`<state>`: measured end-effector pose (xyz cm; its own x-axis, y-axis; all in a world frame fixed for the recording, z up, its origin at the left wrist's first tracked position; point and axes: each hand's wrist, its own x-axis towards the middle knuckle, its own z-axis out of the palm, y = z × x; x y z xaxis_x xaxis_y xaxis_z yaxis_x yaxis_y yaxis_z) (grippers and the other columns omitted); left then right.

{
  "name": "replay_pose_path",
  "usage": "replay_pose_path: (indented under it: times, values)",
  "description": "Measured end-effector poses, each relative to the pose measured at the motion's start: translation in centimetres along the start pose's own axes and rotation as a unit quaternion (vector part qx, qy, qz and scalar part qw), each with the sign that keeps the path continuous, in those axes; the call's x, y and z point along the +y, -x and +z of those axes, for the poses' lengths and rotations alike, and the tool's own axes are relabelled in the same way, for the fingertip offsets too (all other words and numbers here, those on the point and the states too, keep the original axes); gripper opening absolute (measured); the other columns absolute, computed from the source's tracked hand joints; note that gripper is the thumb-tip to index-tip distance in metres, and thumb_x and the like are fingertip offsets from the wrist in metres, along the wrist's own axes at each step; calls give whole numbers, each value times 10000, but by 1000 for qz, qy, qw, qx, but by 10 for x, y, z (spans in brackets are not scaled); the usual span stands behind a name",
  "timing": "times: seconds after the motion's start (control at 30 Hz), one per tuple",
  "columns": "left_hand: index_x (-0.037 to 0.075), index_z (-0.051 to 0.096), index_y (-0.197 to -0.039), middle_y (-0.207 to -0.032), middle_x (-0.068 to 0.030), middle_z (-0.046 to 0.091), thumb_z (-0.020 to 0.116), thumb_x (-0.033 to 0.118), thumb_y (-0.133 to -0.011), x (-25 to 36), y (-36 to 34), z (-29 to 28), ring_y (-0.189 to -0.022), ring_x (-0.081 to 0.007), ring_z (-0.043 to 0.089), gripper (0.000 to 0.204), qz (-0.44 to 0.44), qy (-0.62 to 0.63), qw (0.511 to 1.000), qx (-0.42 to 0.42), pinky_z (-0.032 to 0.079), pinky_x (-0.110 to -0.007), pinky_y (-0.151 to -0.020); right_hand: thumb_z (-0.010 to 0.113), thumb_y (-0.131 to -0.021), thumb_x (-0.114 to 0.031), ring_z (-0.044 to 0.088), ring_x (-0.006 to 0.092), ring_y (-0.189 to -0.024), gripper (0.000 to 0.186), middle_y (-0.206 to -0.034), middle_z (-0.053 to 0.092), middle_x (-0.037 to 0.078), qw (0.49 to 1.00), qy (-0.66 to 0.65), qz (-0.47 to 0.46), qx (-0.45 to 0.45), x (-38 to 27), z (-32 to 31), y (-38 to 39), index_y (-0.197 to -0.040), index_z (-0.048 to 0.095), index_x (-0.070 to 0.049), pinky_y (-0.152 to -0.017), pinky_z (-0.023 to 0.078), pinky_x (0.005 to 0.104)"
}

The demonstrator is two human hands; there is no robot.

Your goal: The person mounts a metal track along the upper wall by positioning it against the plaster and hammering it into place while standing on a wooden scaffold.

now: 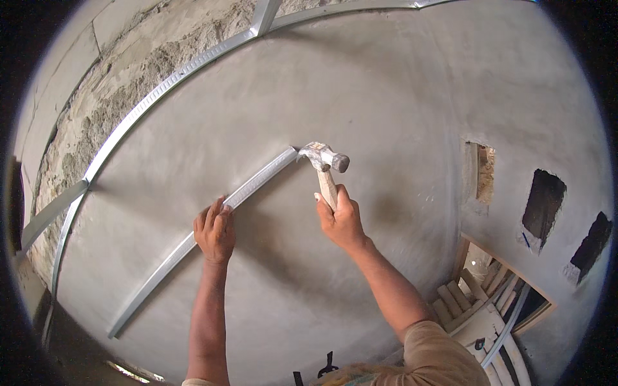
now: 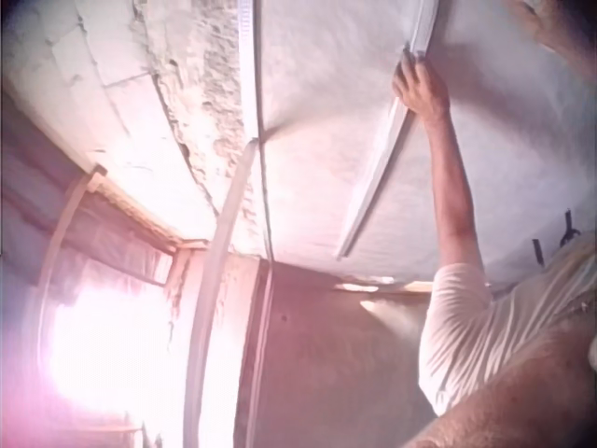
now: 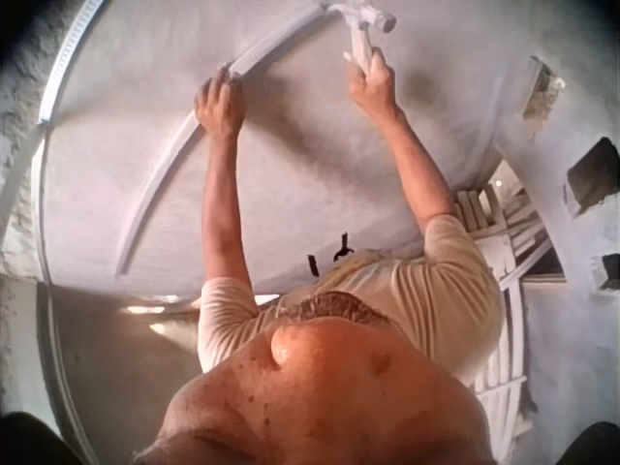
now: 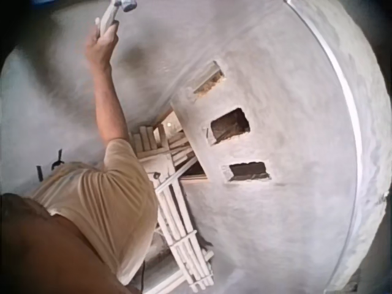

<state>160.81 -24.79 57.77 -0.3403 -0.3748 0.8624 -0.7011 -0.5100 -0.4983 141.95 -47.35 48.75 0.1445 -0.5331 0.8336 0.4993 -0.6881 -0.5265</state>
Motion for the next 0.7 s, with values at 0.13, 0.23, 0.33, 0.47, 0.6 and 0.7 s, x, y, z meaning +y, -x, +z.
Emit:
replay_pose_path:
  times: [0.13,0.23,0.33,0.47,0.6,0.7]
  values:
    - [136,619,-977,-1192,-17,754,836,68,-796,6,-2,0,-900,-248,681,290,-23,28,999,-4,506,-378,-776,669,-995,-153,581,258,-528,241,-650,561,127,1000,9,11,0,15,-3,-3,-954,488,1,-518,465,390]
    - [139,617,-979,-1194,-17,753,856,86,-778,8,-3,0,-889,-246,682,317,-21,21,1000,-1,507,-377,-771,679,-994,-164,578,270,-526,254,-653,561,129,1000,17,-9,6,26,6,-5,-955,491,1,-516,466,396]
    - [141,615,-973,-1197,-19,754,862,102,-775,4,1,3,-880,-249,683,318,-21,14,1000,2,504,-375,-770,678,-995,-163,595,280,-537,249,-659,569,140,999,15,-39,15,28,14,-7,-958,495,1,-514,468,402]
    - [146,605,-1007,-1193,-20,755,851,98,-788,4,2,2,-869,-253,680,333,-19,15,1000,1,498,-367,-761,664,-999,-165,628,324,-572,236,-672,583,169,992,-4,-103,68,17,24,-12,-970,500,3,-533,479,429]
    - [156,625,-1003,-1170,-1,762,809,92,-817,9,2,6,-851,-233,673,270,-27,15,1000,-3,486,-348,-745,652,-1000,-188,608,383,-588,245,-681,582,194,997,61,-48,21,52,40,-22,-980,503,6,-568,483,461]
    - [160,638,-985,-1157,11,765,790,86,-822,4,4,10,-849,-221,670,235,-30,2,1000,9,479,-336,-742,664,-991,-178,605,374,-581,239,-681,583,196,1000,17,-14,11,42,33,-23,-979,512,6,-557,480,447]
